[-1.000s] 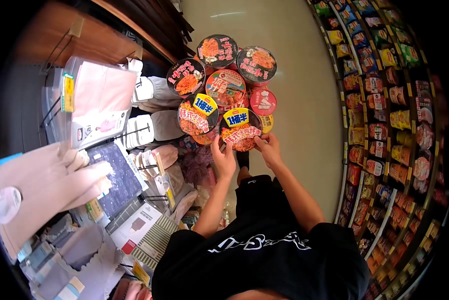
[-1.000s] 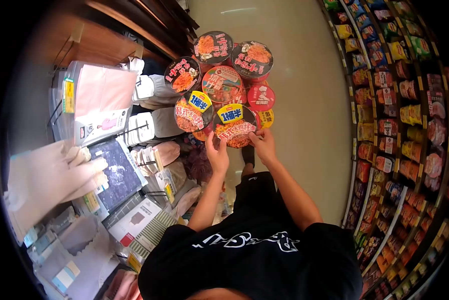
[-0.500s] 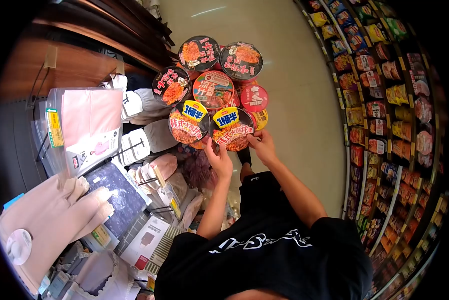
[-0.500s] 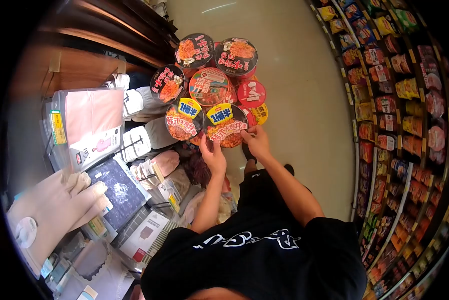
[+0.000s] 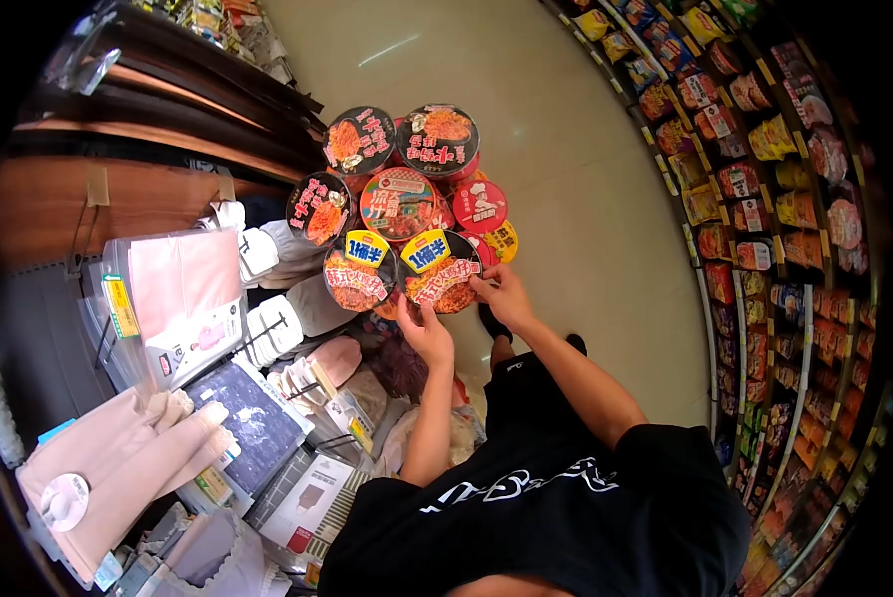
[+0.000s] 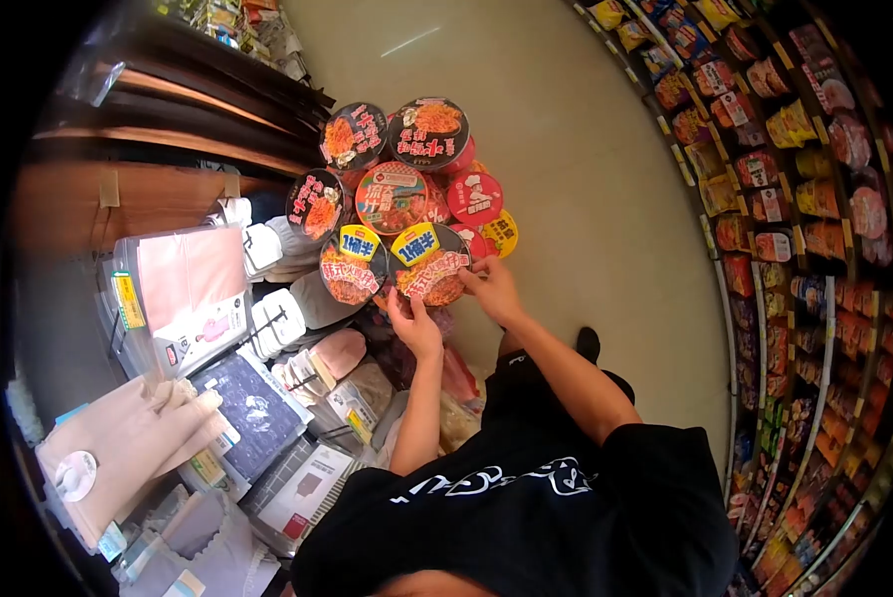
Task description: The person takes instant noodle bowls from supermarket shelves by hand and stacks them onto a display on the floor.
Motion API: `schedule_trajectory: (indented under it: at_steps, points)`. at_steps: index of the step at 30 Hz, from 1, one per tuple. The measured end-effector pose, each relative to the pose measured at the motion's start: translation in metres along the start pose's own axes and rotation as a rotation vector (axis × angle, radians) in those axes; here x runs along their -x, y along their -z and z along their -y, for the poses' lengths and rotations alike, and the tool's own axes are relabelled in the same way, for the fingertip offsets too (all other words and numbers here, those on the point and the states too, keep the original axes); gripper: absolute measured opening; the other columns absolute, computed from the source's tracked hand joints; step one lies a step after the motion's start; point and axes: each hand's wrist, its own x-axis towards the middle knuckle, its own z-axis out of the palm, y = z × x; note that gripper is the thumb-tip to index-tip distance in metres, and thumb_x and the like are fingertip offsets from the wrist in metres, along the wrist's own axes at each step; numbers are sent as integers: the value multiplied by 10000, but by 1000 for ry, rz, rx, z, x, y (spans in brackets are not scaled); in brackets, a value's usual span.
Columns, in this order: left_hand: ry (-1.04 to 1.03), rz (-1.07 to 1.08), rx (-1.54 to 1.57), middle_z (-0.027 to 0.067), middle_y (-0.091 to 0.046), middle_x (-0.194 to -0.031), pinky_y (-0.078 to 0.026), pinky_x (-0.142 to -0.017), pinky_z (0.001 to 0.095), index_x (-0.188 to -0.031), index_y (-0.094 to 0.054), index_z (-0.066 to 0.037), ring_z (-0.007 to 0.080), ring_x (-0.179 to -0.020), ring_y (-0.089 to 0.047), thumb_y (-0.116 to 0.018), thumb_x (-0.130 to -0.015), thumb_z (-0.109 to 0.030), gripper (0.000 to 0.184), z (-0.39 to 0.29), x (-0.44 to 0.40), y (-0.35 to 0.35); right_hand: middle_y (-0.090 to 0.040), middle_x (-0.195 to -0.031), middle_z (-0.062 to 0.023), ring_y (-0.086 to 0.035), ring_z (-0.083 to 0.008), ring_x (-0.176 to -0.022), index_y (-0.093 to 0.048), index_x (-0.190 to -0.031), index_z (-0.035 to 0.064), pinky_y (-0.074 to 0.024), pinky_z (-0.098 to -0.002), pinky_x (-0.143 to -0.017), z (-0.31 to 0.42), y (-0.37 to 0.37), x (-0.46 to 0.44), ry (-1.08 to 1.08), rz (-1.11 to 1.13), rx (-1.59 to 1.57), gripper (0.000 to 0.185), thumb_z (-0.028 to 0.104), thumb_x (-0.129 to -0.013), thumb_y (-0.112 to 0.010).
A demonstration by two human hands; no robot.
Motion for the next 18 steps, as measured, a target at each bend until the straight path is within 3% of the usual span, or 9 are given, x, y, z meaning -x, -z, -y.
schedule_trajectory:
  at_steps: [6,10,11,13,14,15,16,17,18]
  points:
    - [27,-18,-21,173,-503,-1269,-400,-969,351,-1347,-357,46,244,-1137,-518,-517,-964,-153,460,-9,2,-4,-606,-1034,-111,-639,-168,-834,-512,-1072,-20,-533,-289,-698,15,18,12,15,80,256,339,162,-849,-692]
    - [-42,-62,-66,151,-458,-1336,-419,-969,331,-1337,-351,63,225,-1166,-505,-532,-943,-91,460,6,-2,-5,-608,-1080,-104,-631,-166,-836,-507,-1191,-22,-506,-294,-709,22,47,30,52,129,150,466,216,-839,-698]
    - [-147,-80,9,135,-508,-1279,-473,-893,310,-1276,-426,53,203,-1108,-545,-542,-942,-114,390,45,-17,0,-600,-1103,-111,-621,-162,-852,-495,-1208,-34,-504,-297,-722,11,60,27,78,139,172,478,200,-842,-693]
    - [-267,-44,-22,164,-594,-1111,-429,-879,361,-1146,-506,90,239,-982,-557,-526,-923,-107,298,49,-24,2,-599,-1134,-115,-618,-177,-877,-498,-1238,-24,-503,-315,-769,28,87,46,180,95,341,506,216,-836,-690]
    - [-410,-147,-231,178,-627,-949,-447,-820,373,-1027,-566,88,233,-886,-566,-528,-921,-109,227,39,-16,0,-604,-1131,-121,-618,-188,-906,-506,-1242,-10,-501,-323,-792,35,103,57,231,89,371,512,233,-831,-693]
    - [-380,-259,-175,177,-622,-845,-461,-768,390,-927,-586,92,248,-813,-558,-576,-894,-121,215,15,6,-12,-608,-1129,-127,-618,-198,-936,-515,-1246,5,-499,-331,-816,41,121,68,277,66,403,519,249,-825,-695]
    - [-292,-262,-191,191,-604,-848,-471,-744,396,-932,-566,98,270,-792,-548,-624,-864,-122,238,2,27,-22,-610,-1132,-149,-622,-219,-949,-529,-1231,16,-498,-338,-831,65,136,94,257,23,420,501,255,-824,-695]
    - [-474,-408,-221,217,-581,-959,-476,-749,395,-1002,-537,98,293,-818,-542,-649,-840,-108,285,1,45,-40,-609,-1141,-159,-631,-233,-948,-520,-1232,11,-501,-347,-834,70,158,108,331,8,404,509,270,-828,-691]
    - [-542,-386,-460,243,-528,-1094,-480,-789,385,-1111,-484,92,311,-902,-536,-633,-853,-105,358,-7,71,-53,-604,-1155,-166,-632,-234,-967,-512,-1234,4,-501,-348,-839,73,181,124,332,-4,347,516,273,-831,-689]
